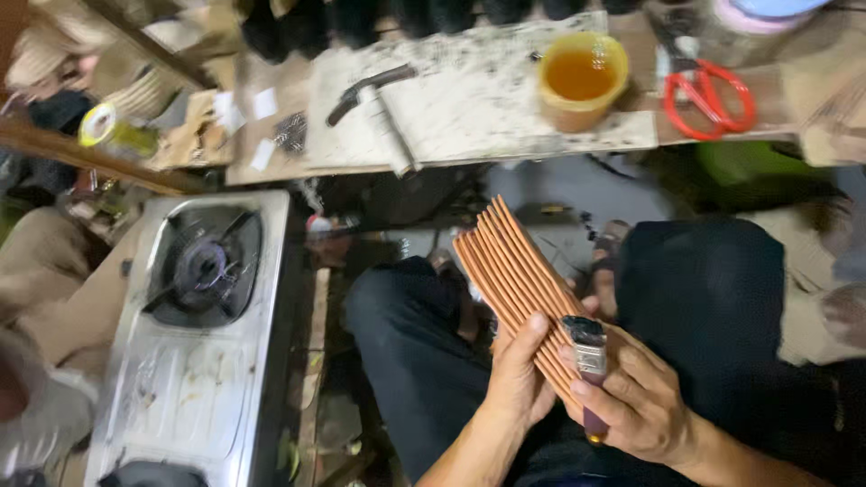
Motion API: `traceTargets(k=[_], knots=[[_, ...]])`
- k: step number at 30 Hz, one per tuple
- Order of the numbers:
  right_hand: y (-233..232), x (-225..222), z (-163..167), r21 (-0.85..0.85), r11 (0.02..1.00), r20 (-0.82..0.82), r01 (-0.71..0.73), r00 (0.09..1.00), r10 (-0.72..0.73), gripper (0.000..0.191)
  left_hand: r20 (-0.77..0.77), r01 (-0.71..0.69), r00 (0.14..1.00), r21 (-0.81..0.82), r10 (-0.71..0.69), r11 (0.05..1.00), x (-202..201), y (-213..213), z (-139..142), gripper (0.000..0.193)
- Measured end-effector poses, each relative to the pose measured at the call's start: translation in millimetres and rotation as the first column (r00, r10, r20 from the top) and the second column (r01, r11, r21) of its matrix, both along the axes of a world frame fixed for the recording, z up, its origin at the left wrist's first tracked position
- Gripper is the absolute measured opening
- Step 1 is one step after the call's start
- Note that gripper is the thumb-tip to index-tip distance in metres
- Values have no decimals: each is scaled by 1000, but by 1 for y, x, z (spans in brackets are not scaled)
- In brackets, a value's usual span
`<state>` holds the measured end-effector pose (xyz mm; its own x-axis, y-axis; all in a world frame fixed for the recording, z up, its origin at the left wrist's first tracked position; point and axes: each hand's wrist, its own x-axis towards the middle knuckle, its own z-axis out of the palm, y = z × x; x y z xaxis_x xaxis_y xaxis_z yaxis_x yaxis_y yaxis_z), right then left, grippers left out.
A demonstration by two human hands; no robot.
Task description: The person sits on the floor holding a stack of shoe insoles and brushes glue onto the underside of each insole, dipping the brush into a glue pot on the workbench. Coated insoles are stacked on the bench and the person separates and stacks finished pairs.
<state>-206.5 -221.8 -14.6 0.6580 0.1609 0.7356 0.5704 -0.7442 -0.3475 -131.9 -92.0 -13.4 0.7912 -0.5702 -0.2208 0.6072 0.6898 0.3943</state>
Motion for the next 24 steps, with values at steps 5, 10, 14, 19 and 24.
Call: traceTargets(k=[5, 10, 14, 19, 24], knots=[[18, 25, -15, -34, 993, 19, -111, 994, 111, 94, 9, -21, 1000, 82, 21, 996, 25, 28, -14, 60], [20, 34, -13, 53, 966, -42, -254, 966, 256, 110, 177, -41, 984, 172, 10, 984, 54, 46, -5, 66], [18, 38, -8, 103, 971, -50, -216, 974, 222, 113, 227, 48, 968, 260, -110, 964, 76, 48, 3, 70], [5, 46, -8, 92, 959, -59, -269, 960, 275, 113, 262, 50, 953, 363, -153, 931, 89, 40, 7, 73], [-7, 54, -11, 137, 958, -46, -254, 964, 262, 115, 309, 31, 935, 424, -177, 905, 97, 29, 13, 79]])
